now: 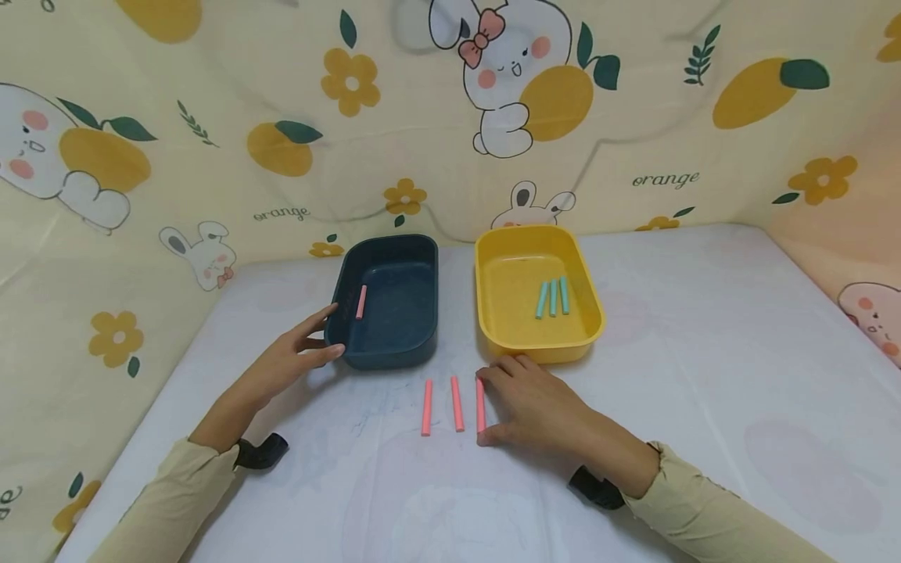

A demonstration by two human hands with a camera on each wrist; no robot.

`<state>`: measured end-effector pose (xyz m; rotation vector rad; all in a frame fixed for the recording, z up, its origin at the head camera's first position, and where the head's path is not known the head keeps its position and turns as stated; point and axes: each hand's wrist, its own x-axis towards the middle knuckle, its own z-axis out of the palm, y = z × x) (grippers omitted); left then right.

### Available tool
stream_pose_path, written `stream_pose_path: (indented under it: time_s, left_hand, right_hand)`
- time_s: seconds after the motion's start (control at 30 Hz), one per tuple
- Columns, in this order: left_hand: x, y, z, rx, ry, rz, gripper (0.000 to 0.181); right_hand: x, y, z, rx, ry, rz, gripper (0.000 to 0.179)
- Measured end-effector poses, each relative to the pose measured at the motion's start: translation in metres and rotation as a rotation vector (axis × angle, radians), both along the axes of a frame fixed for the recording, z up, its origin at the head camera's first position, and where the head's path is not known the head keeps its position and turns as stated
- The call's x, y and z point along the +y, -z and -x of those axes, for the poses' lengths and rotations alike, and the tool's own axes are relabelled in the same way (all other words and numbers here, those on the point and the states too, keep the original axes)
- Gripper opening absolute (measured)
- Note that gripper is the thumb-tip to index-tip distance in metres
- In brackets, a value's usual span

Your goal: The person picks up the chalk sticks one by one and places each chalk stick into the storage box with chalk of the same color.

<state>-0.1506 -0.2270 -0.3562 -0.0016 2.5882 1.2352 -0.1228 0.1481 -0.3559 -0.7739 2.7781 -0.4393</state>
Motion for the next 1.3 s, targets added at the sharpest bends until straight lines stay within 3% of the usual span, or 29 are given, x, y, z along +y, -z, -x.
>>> stream_pose_path:
  time_s: [0.27,0.9,1.3]
  left_hand:
    - [0.0,0.0,0.001,-0.003,-0.008,-0.004,0.078]
    - [-0.001,0.002,0.0,-0.01,-0.025,0.001,0.078]
    - [-0.001,0.003,0.001,-0.021,-0.026,-0.035,0.077]
  right_hand:
    - [0.0,-0.002,-0.001,0.001,0.012,0.05,0.092]
    - [-0.003,-0.005,0.004,-0.041,-0.03,0.112,0.09]
    - [-0.013,-0.017,0.009,0.009,-0.06,0.151,0.089]
